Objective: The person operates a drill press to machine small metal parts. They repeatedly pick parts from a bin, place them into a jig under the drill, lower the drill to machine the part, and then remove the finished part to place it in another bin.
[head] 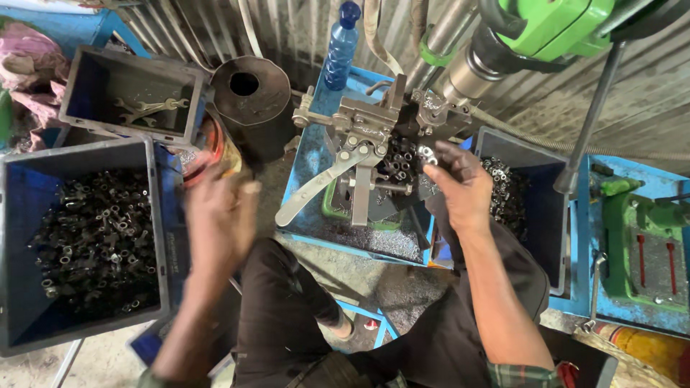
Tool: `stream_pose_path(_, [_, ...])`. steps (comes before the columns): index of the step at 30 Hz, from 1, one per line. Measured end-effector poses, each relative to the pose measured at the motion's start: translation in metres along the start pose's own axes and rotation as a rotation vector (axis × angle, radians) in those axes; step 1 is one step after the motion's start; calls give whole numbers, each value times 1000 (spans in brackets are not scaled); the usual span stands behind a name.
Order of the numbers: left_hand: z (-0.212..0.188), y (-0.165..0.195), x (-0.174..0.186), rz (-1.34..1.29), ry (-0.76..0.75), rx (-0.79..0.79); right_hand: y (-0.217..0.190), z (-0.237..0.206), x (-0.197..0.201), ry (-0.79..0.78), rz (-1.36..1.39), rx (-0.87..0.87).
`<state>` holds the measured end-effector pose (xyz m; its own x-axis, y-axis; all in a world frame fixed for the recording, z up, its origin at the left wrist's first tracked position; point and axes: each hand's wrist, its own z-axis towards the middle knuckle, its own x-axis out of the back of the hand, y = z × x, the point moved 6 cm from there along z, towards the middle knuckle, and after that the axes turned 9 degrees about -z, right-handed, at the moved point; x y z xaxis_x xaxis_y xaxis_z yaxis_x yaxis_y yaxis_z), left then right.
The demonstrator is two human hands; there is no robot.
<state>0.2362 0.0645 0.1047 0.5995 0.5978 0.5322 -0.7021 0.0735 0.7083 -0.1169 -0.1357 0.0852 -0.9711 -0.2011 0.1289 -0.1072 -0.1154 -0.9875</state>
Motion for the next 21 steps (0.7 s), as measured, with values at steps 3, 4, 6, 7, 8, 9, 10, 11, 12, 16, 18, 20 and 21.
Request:
stream_pose_path(3, [37,69,-50,37,-71,-84,-30,-2,-11,122,-596,514])
stream_pose_path(4, [47,82,-65,41,-78,-87,-38,-6,-19,156,-826,706])
stream_pose_path(6, [62,96,-88,46,-51,-94,-39,-2,-23,150,-829,720])
stream_pose_path(7, [67,97,-94,50,-37,-99,-40,0,-26,146,-829,728])
stream_pose_path(8, [70,95,-98,75,-33,-96,-42,-1,-29,143,-881,777])
stream_pose_path(9, [72,91,-101,100,-31,-93,-44,-2,-34,139,-933,826])
stream_pose_path(10, [73,87,-103,126,-29,-89,-46,-4,-38,134,-983,874])
stream_pose_path(11, [73,82,-104,143,-40,-79,-47,-5,-39,159,-993,890])
stream_pose_path(12, [73,78,-104,160,-48,-71,-49,-6,-39,187,-1003,909])
stream_pose_path(16, [73,73,-108,208,-76,-103,-47,-3,-38,200,-1016,912])
stream_pose_path(18, [73,74,-109,225,-62,-124,-47,-3,-36,278,-1039,968])
stream_pose_path(20, [73,75,-109,236,-56,-142,-44,-3,-36,332,-1062,976])
stream_pose_path(21, [73,75,-109,239,-56,-146,-42,-2,-37,344,-1074,957])
